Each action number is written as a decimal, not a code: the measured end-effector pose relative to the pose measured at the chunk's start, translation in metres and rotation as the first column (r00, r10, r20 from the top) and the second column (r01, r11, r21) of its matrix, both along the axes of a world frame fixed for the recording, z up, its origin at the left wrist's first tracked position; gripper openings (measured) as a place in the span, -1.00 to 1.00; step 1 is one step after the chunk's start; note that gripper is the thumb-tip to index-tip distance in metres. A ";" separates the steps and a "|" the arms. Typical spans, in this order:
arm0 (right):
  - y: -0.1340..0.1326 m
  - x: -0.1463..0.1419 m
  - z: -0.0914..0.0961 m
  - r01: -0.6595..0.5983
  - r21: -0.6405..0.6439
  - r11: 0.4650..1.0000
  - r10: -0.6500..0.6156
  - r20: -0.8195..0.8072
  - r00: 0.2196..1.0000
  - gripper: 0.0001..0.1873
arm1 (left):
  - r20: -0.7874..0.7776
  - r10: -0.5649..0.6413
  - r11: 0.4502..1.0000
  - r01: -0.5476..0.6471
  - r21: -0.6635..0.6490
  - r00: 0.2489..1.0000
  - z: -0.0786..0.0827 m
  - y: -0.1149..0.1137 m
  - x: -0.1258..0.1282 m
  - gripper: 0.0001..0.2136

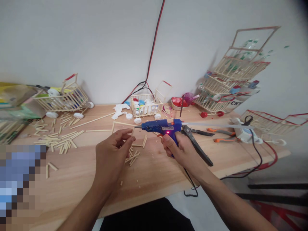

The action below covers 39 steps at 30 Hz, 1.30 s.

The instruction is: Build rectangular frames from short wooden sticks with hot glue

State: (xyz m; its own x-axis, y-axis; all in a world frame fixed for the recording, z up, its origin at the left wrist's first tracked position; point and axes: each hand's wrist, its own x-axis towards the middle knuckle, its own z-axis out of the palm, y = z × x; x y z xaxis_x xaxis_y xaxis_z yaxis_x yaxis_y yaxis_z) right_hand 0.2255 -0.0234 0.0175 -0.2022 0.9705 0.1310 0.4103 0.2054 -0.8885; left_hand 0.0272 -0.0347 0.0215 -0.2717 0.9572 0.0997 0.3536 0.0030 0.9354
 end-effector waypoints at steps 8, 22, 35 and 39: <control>-0.001 -0.002 0.001 -0.036 -0.091 0.995 0.019 -0.184 0.983 -0.60 | 0.045 -0.001 1.000 0.002 -0.011 0.999 0.001 0.001 0.000 -0.75; -0.003 0.023 0.007 -0.441 -0.453 0.775 -0.006 -0.703 0.711 -0.49 | 0.050 0.017 1.000 -0.016 -0.018 0.999 0.001 0.003 0.000 -0.76; -0.007 0.125 0.028 0.177 -0.363 0.915 -0.343 -0.466 0.815 -0.41 | 0.005 0.088 0.996 -0.088 -0.011 0.996 0.008 0.002 -0.003 -0.78; -0.002 0.174 0.022 0.374 -0.331 0.866 -0.496 -0.481 0.723 -0.45 | -0.032 0.096 0.995 -0.095 0.014 0.995 0.016 -0.004 0.005 -0.84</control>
State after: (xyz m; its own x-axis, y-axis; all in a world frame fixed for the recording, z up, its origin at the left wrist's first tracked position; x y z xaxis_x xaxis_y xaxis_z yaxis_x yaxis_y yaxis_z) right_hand 0.3997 -0.0258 0.0391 0.2925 0.9490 -0.1178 -0.1425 -0.0785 -0.9867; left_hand 0.0318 -0.0382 0.0375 -0.3583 0.9256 0.1217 0.3824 0.0266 0.9236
